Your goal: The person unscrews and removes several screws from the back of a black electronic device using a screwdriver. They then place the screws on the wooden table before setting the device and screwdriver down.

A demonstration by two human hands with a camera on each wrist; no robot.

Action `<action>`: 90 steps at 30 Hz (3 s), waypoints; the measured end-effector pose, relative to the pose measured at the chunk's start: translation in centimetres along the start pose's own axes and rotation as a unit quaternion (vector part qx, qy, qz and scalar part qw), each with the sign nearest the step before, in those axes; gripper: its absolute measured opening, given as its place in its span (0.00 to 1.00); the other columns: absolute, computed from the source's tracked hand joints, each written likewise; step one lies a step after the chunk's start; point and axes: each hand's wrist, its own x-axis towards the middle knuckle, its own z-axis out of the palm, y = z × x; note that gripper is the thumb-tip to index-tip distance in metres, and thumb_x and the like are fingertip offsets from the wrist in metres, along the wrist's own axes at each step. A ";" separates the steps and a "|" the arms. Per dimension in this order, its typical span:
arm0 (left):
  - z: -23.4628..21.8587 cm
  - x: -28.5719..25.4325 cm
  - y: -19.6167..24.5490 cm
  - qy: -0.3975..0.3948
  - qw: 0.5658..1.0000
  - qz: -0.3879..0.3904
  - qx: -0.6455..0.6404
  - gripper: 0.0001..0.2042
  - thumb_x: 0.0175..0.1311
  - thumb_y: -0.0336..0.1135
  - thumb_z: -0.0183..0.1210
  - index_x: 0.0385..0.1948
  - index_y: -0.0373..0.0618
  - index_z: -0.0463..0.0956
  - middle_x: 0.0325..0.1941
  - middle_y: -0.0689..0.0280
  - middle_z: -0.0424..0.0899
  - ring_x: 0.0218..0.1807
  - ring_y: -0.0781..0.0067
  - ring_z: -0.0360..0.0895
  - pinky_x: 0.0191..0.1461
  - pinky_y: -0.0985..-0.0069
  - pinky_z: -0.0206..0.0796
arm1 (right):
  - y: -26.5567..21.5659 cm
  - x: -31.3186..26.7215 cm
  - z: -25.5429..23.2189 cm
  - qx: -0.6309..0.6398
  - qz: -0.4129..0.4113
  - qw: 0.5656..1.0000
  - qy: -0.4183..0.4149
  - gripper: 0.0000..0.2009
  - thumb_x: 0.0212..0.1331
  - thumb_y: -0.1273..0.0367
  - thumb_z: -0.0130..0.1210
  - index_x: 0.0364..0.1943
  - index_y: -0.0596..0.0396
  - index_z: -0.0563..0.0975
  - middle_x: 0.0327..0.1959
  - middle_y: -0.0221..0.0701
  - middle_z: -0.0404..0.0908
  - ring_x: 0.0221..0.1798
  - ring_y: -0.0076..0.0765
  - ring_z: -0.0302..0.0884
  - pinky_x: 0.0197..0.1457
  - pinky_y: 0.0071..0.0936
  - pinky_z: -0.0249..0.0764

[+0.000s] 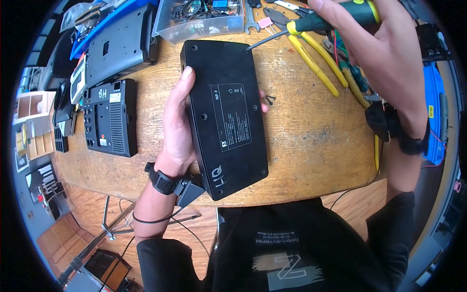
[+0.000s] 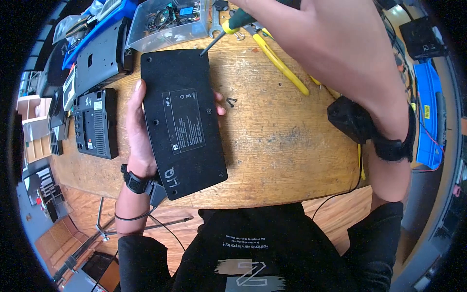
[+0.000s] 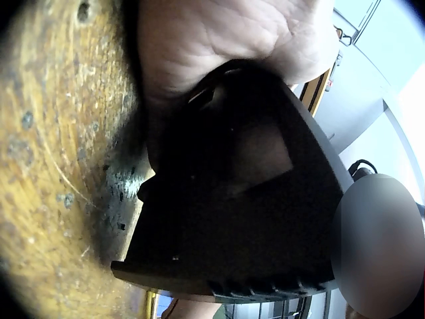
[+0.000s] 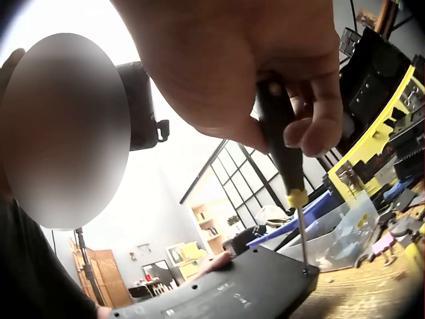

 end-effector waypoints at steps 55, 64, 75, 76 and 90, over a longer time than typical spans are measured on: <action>-0.1 -0.1 -0.1 -0.002 0.999 -0.001 0.035 0.49 0.72 0.76 0.31 0.70 0.31 0.66 0.59 0.39 0.81 0.56 0.48 0.85 0.56 0.62 0.82 | 1.6 -1.1 -0.5 -0.010 -0.002 1.000 -0.029 0.11 0.68 0.69 0.65 0.47 0.61 0.77 0.26 0.27 0.83 0.28 0.17 0.79 0.32 0.20 0.74; -0.4 -0.1 -0.2 -0.020 1.000 0.007 -0.016 0.39 0.78 0.66 0.37 0.66 0.33 0.70 0.52 0.46 0.86 0.52 0.53 0.88 0.58 0.62 0.81 | 1.6 -1.3 -0.2 0.018 0.023 0.999 -0.032 0.12 0.68 0.69 0.64 0.47 0.61 0.77 0.26 0.27 0.82 0.27 0.17 0.79 0.31 0.19 0.73; -1.5 0.1 -0.4 -0.097 0.995 -0.003 0.014 0.52 0.69 0.79 0.28 0.72 0.31 0.63 0.63 0.39 0.79 0.61 0.47 0.83 0.60 0.63 0.81 | 0.8 -3.5 -0.6 0.059 0.071 0.995 -0.031 0.12 0.69 0.69 0.64 0.48 0.61 0.76 0.26 0.27 0.82 0.25 0.16 0.78 0.29 0.18 0.72; -1.5 0.0 -0.5 -0.097 0.995 -0.004 0.015 0.52 0.69 0.79 0.28 0.71 0.31 0.63 0.63 0.39 0.79 0.61 0.47 0.83 0.60 0.63 0.81 | 0.7 -3.5 -0.7 0.059 0.072 0.995 -0.029 0.12 0.69 0.69 0.64 0.48 0.61 0.76 0.26 0.27 0.81 0.25 0.16 0.78 0.28 0.18 0.72; -0.4 -0.3 0.0 -0.019 0.998 0.003 0.055 0.50 0.71 0.76 0.29 0.70 0.30 0.66 0.61 0.40 0.81 0.57 0.49 0.85 0.58 0.62 0.82 | 0.6 -3.6 -0.9 0.059 0.068 0.995 -0.036 0.12 0.69 0.68 0.63 0.49 0.61 0.76 0.25 0.26 0.81 0.23 0.16 0.77 0.26 0.17 0.71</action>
